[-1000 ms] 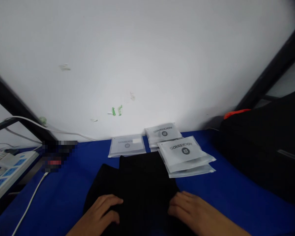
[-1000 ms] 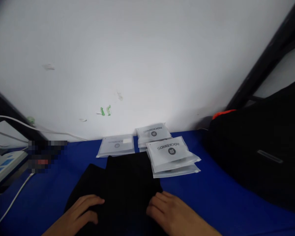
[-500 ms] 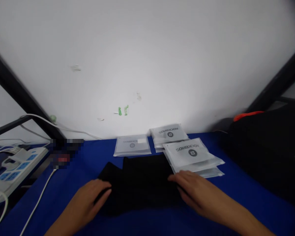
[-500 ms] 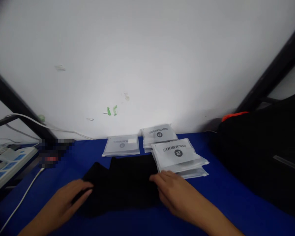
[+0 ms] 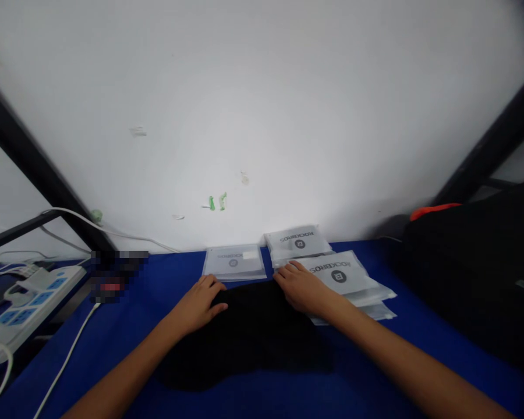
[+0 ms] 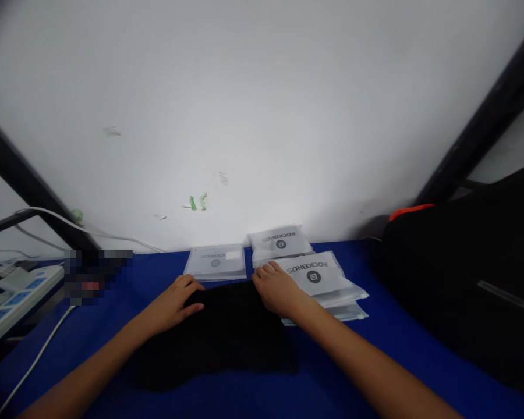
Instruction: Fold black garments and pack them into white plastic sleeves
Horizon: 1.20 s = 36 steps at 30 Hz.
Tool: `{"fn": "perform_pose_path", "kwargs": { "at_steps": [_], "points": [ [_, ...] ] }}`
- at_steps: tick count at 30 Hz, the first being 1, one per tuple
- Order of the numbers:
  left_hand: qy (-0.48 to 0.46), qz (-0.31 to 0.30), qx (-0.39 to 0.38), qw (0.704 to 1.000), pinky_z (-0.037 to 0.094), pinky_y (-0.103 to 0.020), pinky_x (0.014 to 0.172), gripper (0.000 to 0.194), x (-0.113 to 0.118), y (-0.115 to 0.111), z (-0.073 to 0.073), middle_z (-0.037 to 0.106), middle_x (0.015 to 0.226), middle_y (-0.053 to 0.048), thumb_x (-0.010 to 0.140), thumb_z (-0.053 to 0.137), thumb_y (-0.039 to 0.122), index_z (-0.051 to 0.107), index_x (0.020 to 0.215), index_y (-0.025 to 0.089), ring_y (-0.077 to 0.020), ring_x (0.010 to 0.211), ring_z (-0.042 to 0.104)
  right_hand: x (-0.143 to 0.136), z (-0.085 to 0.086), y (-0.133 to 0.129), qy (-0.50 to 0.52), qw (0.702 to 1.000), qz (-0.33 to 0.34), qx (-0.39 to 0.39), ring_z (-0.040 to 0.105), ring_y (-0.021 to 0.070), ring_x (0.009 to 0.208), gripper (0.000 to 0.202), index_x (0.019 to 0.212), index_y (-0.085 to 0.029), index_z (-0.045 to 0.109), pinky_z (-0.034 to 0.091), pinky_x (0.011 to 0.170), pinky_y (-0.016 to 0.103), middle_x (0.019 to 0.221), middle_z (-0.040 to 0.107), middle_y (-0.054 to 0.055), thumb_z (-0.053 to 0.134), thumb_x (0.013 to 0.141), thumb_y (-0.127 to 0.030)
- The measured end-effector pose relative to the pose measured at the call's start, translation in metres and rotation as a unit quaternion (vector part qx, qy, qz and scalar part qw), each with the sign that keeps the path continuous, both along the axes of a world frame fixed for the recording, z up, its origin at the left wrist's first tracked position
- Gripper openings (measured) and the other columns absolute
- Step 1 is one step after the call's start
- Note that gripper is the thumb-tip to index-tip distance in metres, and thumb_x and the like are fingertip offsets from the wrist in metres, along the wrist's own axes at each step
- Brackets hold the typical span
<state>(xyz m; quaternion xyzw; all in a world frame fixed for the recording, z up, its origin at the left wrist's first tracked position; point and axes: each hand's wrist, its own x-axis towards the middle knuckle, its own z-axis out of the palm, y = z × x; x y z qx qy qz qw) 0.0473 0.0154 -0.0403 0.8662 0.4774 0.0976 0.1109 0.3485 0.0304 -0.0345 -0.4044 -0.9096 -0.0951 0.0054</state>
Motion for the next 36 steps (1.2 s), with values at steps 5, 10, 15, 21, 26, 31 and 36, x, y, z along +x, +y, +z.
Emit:
{"fn": "perform_pose_path", "kwargs": {
  "at_steps": [5, 10, 15, 21, 26, 31, 36],
  "points": [
    [-0.034, 0.012, -0.005, 0.999, 0.047, -0.037, 0.086, 0.014, -0.016, -0.013, 0.008, 0.058, 0.103, -0.004, 0.087, 0.059, 0.027, 0.056, 0.099, 0.020, -0.0225, 0.097, 0.054, -0.007, 0.006, 0.002, 0.007, 1.000, 0.017, -0.019, 0.057, 0.0254, 0.096, 0.017, 0.094, -0.012, 0.063, 0.038, 0.096, 0.042, 0.096, 0.064, 0.012, 0.053, 0.082, -0.008],
    [-0.069, 0.088, 0.035, 0.993, 0.048, -0.038, 0.076, 0.011, -0.026, -0.020, 0.007, 0.059, 0.092, -0.004, 0.087, 0.052, 0.023, 0.053, 0.098, 0.020, -0.0214, 0.082, 0.056, -0.011, 0.024, 0.002, 0.094, 0.994, 0.039, -0.025, 0.054, 0.0238, 0.093, 0.012, 0.090, -0.013, 0.061, 0.043, 0.084, 0.036, 0.098, 0.061, 0.011, 0.054, 0.082, -0.009],
    [-0.142, 0.035, 0.088, 0.985, 0.049, -0.038, 0.088, 0.021, -0.026, -0.046, 0.023, 0.062, 0.104, -0.007, 0.091, 0.048, 0.022, 0.053, 0.111, 0.022, -0.0214, 0.098, 0.059, 0.002, 0.041, -0.025, 0.173, 0.981, 0.058, -0.069, 0.052, 0.0207, 0.089, 0.019, 0.092, -0.015, 0.058, 0.044, 0.078, 0.034, 0.094, 0.059, 0.009, 0.049, 0.080, -0.004],
    [-0.106, -0.014, -0.024, 0.994, 0.052, -0.034, 0.090, 0.027, -0.053, -0.076, 0.015, 0.067, 0.105, -0.004, 0.092, 0.055, 0.035, 0.057, 0.118, 0.028, -0.0206, 0.102, 0.063, 0.014, 0.029, -0.070, 0.125, 0.971, 0.098, -0.180, 0.055, 0.0184, 0.084, 0.008, 0.084, -0.018, 0.059, 0.045, 0.080, 0.033, 0.089, 0.062, 0.005, 0.052, 0.087, -0.016],
    [-0.098, 0.225, 0.099, 0.964, 0.043, -0.056, 0.099, 0.053, -0.097, -0.049, -0.026, 0.059, 0.124, -0.014, 0.083, 0.059, 0.052, 0.055, 0.124, 0.020, -0.0334, 0.117, 0.054, 0.004, 0.021, -0.074, 0.138, 0.975, 0.112, -0.136, 0.054, 0.0176, 0.080, 0.021, 0.082, -0.018, 0.059, 0.044, 0.080, 0.034, 0.085, 0.062, 0.005, 0.041, 0.093, -0.015],
    [-0.159, 0.188, 0.037, 0.968, 0.046, -0.051, 0.097, 0.022, -0.098, -0.040, -0.027, 0.064, 0.118, -0.010, 0.079, 0.059, 0.040, 0.061, 0.091, 0.022, -0.0288, 0.110, 0.059, -0.005, 0.012, -0.075, 0.134, 0.976, 0.109, -0.130, 0.056, 0.0174, 0.082, 0.019, 0.086, -0.017, 0.060, 0.044, 0.077, 0.031, 0.089, 0.063, 0.006, 0.043, 0.091, -0.013],
    [-0.248, 0.093, -0.011, 0.964, 0.047, -0.044, 0.094, 0.007, -0.087, -0.051, -0.002, 0.064, 0.116, -0.010, 0.078, 0.050, 0.021, 0.054, 0.072, 0.021, -0.0250, 0.109, 0.059, -0.004, 0.008, -0.081, 0.131, 0.976, 0.101, -0.142, 0.057, 0.0177, 0.084, 0.017, 0.085, -0.017, 0.059, 0.045, 0.079, 0.032, 0.091, 0.063, 0.005, 0.044, 0.091, -0.013]
  ]
}}
